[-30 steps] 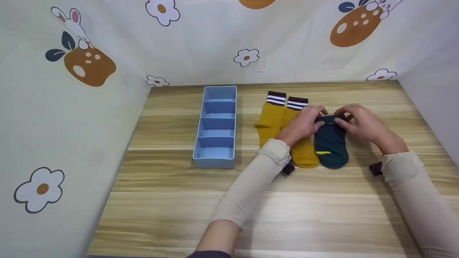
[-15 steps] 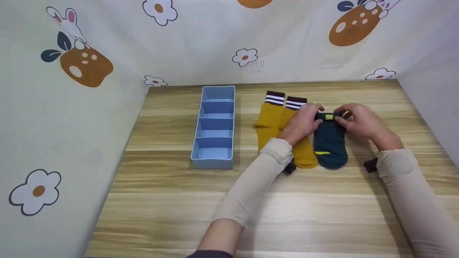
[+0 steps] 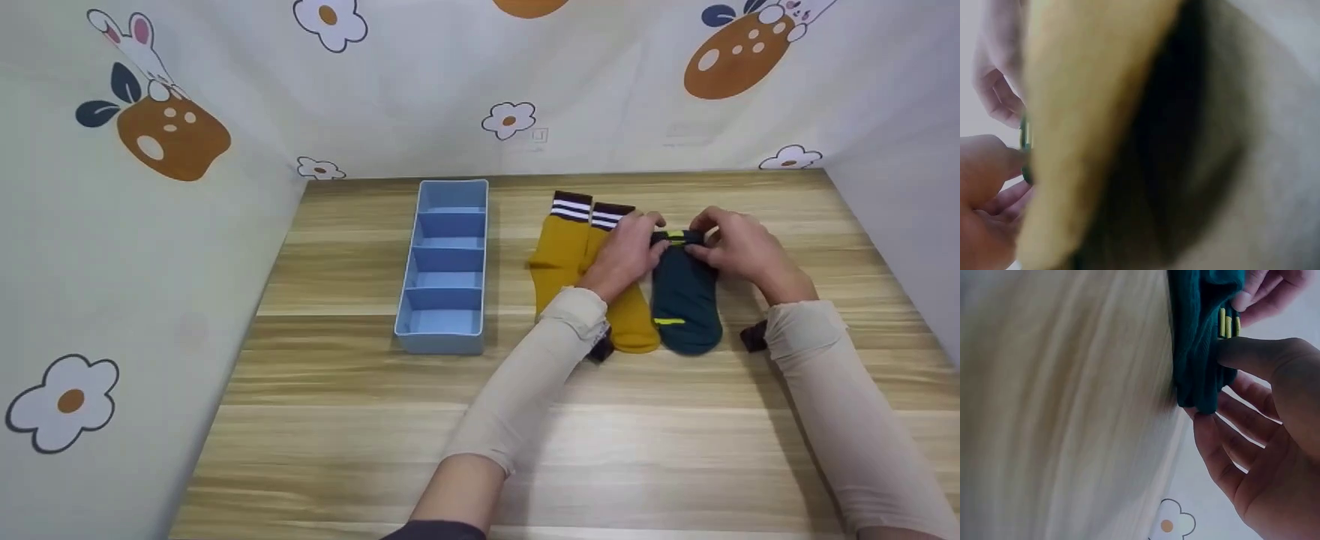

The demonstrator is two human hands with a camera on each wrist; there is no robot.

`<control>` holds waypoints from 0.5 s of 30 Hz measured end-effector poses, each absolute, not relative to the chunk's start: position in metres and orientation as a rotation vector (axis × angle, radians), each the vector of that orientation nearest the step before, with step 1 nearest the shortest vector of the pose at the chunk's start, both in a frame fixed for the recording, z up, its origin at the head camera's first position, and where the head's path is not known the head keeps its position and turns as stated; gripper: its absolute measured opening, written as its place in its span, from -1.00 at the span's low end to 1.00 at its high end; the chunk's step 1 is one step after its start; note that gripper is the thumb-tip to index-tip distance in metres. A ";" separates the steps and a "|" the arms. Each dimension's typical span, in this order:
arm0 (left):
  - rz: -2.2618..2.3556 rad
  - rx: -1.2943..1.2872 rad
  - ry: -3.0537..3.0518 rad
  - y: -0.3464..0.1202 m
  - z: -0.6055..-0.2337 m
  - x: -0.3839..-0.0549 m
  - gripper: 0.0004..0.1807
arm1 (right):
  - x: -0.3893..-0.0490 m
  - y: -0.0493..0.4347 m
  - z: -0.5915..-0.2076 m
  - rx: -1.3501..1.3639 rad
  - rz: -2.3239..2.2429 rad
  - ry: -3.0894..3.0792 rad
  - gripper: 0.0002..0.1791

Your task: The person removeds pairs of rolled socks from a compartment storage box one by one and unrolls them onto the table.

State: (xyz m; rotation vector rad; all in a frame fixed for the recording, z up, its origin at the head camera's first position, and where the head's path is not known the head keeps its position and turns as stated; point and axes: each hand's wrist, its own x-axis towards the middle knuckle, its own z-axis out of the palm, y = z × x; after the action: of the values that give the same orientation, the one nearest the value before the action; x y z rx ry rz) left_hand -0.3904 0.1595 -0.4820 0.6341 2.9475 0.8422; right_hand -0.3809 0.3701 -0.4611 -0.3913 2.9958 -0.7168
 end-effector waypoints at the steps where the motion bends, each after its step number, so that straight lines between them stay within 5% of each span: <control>1: 0.856 0.639 2.939 0.159 -0.482 -0.391 -0.63 | -0.382 0.369 -0.461 -0.383 -0.693 3.002 -0.63; 10: 0.903 0.624 2.967 0.156 -0.479 -0.403 -0.75 | -0.383 0.369 -0.464 -0.328 -0.785 2.994 -0.50; 15: 0.947 0.569 2.991 0.155 -0.480 -0.407 -0.79 | -0.382 0.371 -0.466 -0.320 -0.848 3.010 -0.59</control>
State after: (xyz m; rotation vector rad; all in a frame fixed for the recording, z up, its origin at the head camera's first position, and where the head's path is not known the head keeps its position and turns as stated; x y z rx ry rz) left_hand -0.4067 0.1547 -0.4797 0.5693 2.9908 0.9474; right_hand -0.3816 0.3708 -0.4660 -0.3199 3.0103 -0.8480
